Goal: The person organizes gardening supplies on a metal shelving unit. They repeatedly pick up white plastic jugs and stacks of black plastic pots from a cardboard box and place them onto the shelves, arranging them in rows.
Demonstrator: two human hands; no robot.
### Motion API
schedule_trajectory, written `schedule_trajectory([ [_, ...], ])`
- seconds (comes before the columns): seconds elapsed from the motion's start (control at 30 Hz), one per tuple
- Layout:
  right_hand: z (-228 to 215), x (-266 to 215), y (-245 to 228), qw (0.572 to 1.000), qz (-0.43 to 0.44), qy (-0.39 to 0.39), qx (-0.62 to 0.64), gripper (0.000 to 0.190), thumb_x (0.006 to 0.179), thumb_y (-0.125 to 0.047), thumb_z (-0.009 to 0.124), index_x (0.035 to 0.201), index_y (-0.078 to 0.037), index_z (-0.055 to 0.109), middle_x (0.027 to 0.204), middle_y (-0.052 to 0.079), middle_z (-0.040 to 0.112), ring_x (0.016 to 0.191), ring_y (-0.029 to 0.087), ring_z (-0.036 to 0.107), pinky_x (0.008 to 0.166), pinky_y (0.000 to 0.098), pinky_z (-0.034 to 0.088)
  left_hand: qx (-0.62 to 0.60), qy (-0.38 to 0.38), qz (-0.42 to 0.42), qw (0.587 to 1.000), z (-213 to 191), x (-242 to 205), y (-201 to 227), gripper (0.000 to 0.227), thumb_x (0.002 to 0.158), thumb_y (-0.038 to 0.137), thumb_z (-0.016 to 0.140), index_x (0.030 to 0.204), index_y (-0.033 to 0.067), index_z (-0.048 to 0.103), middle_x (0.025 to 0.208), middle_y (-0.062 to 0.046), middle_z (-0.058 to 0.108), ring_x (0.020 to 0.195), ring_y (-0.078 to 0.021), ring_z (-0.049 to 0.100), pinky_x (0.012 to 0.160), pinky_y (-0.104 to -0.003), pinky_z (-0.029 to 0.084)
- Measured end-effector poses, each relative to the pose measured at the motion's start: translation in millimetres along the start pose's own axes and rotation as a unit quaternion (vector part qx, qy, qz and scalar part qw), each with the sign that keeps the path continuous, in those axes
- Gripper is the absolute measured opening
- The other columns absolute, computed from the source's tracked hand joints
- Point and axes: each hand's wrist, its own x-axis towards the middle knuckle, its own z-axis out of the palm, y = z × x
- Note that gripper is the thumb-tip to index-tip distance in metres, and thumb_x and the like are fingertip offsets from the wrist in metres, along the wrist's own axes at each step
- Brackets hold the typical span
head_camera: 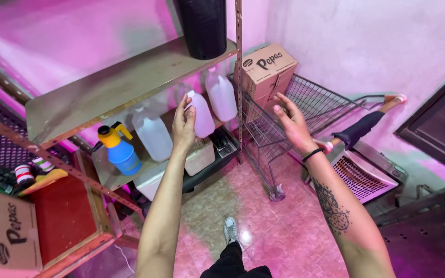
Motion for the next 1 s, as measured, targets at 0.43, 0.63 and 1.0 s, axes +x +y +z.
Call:
schedule_trajectory([
  [0.43, 60, 284, 45, 0.999, 0.003, -0.031, 0.014, 0.061, 0.105, -0.043, 0.060, 0.157, -0.018, 0.040, 0.153, 0.015, 0.048, 0.138, 0.029, 0.048, 0.103, 0.0480, 0.047, 0.016, -0.019, -0.010, 1.000, 34, 248, -108, 0.062, 0.107, 0.034, 0.054, 0.160, 0.0139, 0.030, 0.155, -0.026, 0.039, 0.137, -0.0528, 0.045, 0.114, -0.061, 0.039],
  [0.63, 94, 365, 56, 0.999, 0.018, -0.031, 0.015, 0.060, 0.108, -0.042, 0.058, 0.157, -0.013, 0.039, 0.153, 0.023, 0.044, 0.143, 0.041, 0.041, 0.108, 0.0580, 0.042, 0.068, -0.025, -0.058, 0.996, 51, 309, -132, 0.071, 0.106, 0.044, 0.052, 0.163, 0.0158, 0.020, 0.162, -0.024, 0.030, 0.143, -0.0502, 0.039, 0.116, -0.064, 0.035],
  [1.0, 143, 457, 121, 0.998, 0.033, -0.021, 0.039, 0.073, 0.109, -0.048, 0.053, 0.161, -0.003, 0.025, 0.162, 0.033, 0.026, 0.152, 0.045, 0.022, 0.123, 0.0562, 0.025, 0.068, -0.002, -0.135, 0.988, 77, 349, -152, 0.081, 0.104, 0.052, 0.052, 0.165, 0.0147, 0.013, 0.166, -0.029, 0.019, 0.153, -0.0456, 0.022, 0.125, -0.056, 0.023],
])
